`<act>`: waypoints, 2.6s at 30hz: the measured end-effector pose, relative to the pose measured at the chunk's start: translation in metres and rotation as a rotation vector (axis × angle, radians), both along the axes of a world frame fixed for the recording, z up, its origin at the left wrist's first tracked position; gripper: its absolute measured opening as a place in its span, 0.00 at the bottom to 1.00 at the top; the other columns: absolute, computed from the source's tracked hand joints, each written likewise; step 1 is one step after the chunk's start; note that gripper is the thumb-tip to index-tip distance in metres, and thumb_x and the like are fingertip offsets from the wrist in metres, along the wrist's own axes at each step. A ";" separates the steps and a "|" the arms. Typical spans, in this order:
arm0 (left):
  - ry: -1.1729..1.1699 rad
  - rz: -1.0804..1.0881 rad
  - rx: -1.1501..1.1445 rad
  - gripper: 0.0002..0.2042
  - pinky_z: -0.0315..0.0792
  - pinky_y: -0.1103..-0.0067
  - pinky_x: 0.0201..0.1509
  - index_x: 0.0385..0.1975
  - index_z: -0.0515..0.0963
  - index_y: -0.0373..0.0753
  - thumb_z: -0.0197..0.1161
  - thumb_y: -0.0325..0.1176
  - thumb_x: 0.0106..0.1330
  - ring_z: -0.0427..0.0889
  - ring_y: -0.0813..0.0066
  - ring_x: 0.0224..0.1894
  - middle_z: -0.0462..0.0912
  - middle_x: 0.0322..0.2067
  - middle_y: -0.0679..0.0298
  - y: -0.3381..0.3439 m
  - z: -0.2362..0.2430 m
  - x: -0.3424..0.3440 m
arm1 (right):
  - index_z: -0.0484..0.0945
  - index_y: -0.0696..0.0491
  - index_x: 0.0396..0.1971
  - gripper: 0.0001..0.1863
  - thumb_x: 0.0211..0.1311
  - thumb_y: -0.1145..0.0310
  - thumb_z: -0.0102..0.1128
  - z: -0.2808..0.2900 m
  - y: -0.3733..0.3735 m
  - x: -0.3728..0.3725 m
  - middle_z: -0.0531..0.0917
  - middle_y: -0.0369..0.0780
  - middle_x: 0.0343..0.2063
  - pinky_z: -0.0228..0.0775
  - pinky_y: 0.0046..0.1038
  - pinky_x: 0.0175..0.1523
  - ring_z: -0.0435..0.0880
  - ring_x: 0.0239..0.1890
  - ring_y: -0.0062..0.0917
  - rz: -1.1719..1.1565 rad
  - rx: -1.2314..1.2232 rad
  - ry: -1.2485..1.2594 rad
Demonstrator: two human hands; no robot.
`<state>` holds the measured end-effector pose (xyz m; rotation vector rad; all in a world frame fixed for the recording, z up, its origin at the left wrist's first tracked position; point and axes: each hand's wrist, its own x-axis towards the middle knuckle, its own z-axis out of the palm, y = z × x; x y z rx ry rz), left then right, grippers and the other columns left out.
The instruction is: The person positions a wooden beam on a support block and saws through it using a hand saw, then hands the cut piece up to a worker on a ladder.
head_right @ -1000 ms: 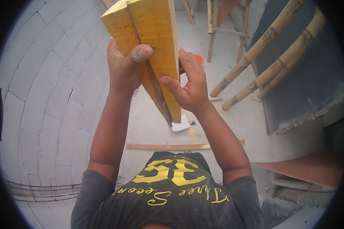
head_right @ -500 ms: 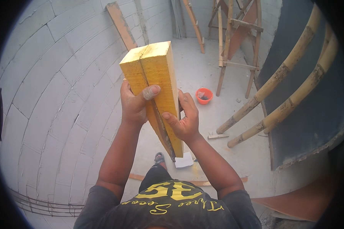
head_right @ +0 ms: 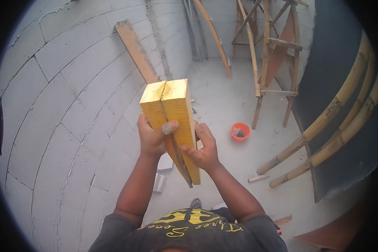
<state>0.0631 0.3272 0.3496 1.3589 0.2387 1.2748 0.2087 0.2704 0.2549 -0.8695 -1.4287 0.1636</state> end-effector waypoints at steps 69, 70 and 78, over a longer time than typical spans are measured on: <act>1.188 -0.347 0.358 0.28 0.77 0.58 0.43 0.39 0.81 0.33 0.48 0.56 0.77 0.85 0.44 0.38 0.85 0.31 0.45 0.815 -0.186 0.475 | 0.63 0.58 0.66 0.55 0.49 0.32 0.72 -0.034 0.696 0.533 0.77 0.44 0.51 0.80 0.38 0.54 0.83 0.50 0.34 -0.632 -0.030 0.428; 1.292 -0.362 0.415 0.29 0.77 0.58 0.43 0.39 0.82 0.33 0.46 0.57 0.77 0.85 0.43 0.38 0.85 0.31 0.45 0.830 -0.179 0.488 | 0.62 0.58 0.66 0.56 0.47 0.34 0.76 -0.042 0.710 0.540 0.76 0.42 0.53 0.79 0.37 0.55 0.81 0.52 0.33 -0.661 0.014 0.378; 1.452 -0.239 0.841 0.27 0.80 0.57 0.42 0.41 0.84 0.39 0.46 0.56 0.77 0.86 0.49 0.37 0.87 0.29 0.50 0.930 -0.118 0.568 | 0.76 0.65 0.45 0.44 0.42 0.41 0.82 -0.056 0.849 0.602 0.83 0.40 0.37 0.79 0.30 0.43 0.85 0.39 0.26 -0.411 0.113 0.441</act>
